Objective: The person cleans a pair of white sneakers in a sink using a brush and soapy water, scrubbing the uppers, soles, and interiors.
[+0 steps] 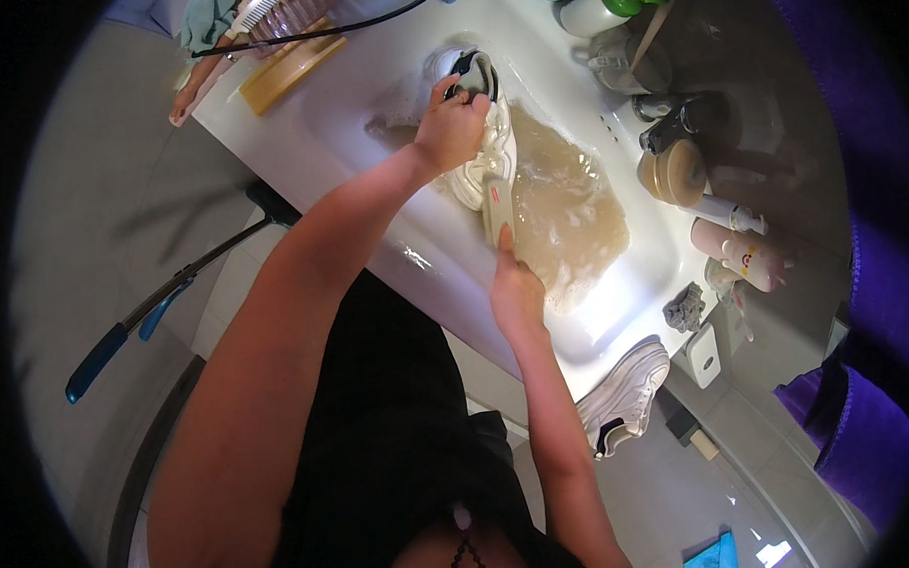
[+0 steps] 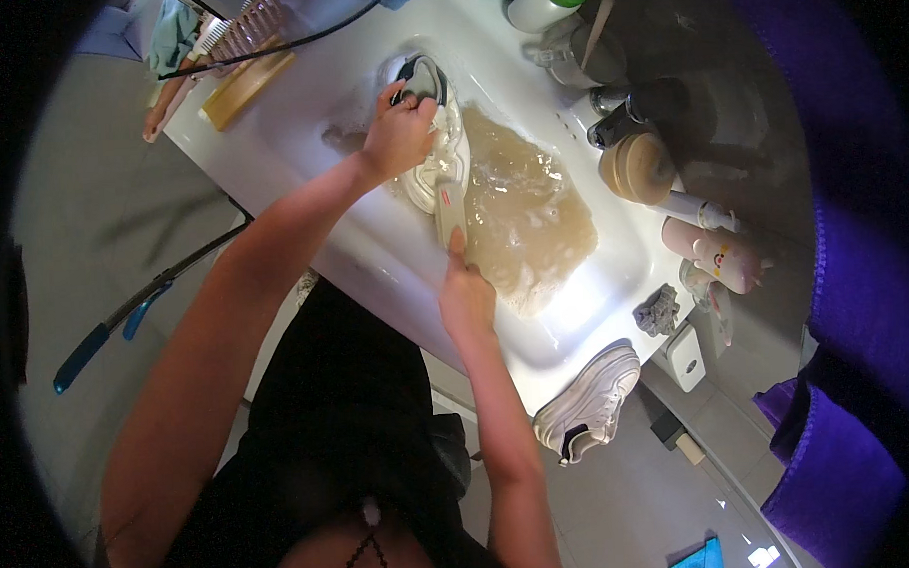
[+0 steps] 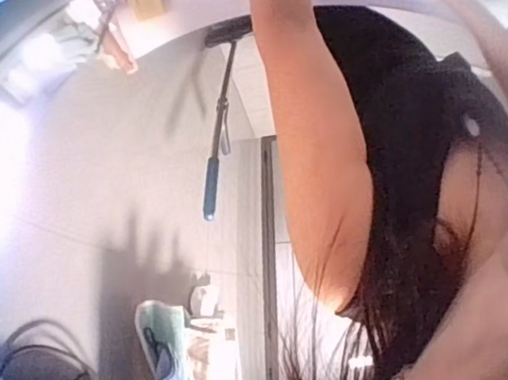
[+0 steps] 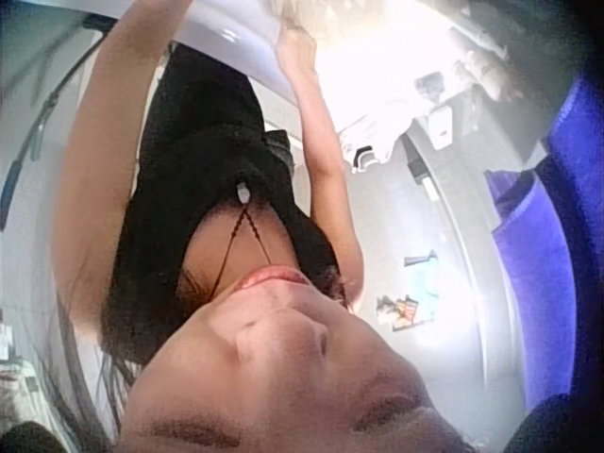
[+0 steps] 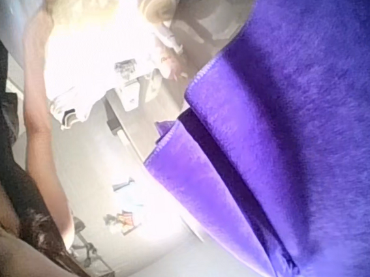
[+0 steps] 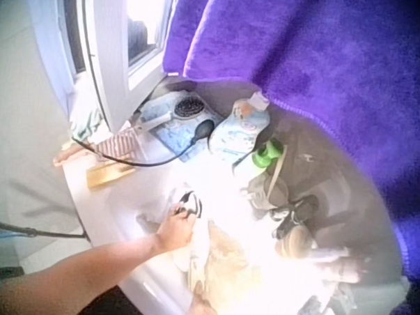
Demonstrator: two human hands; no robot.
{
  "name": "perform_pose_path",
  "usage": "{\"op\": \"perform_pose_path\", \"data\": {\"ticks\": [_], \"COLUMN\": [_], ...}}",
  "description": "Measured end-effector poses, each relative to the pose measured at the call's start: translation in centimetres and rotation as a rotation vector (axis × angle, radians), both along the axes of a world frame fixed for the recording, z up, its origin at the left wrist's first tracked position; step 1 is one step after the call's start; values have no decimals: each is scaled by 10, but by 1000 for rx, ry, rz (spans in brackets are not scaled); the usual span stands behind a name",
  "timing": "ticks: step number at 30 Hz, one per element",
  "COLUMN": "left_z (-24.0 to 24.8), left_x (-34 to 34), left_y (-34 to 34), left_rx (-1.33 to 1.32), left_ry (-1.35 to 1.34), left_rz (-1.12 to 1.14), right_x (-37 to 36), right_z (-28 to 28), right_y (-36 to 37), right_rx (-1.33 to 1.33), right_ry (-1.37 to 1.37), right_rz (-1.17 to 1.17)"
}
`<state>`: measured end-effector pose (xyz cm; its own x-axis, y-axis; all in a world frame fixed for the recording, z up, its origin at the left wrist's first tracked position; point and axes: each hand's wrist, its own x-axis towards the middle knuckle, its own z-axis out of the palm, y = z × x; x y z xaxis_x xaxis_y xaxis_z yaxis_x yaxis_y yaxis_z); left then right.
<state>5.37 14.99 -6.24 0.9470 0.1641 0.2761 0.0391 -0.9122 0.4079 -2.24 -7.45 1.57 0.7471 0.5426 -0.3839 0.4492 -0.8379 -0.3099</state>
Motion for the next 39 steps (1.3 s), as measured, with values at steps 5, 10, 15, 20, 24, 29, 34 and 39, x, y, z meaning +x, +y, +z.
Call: {"op": "perform_pose_path", "data": {"ticks": [5,10,15,20,24,29,34,39], "left_z": [1,1,4,8,10,11,21,31], "left_x": [-1,1,2,3,1,7,2,-2], "left_y": [1,1,-1,1,4,2,5,14], "left_rx": [7,22,-6,-8,-53,-8,-67,-31], "left_ry": [-7,-13,18,24,11,60,112,141], "left_rz": [6,1,-9,-2,-9,-55,-39,-56], "right_x": [11,28,22,-8,4,5,-21,-38], "right_z": [-25,-40,-15,6,11,-16,9,68], "right_y": [-42,0,50,-11,0,46,-19,-25], "right_rx": [35,273,7,-109,69,-48,-215,120], "right_ry": [-116,-155,-79,17,-31,-150,-23,-187], "right_rz": [-251,-265,-109,-97,-188,-87,-229,-434]}}
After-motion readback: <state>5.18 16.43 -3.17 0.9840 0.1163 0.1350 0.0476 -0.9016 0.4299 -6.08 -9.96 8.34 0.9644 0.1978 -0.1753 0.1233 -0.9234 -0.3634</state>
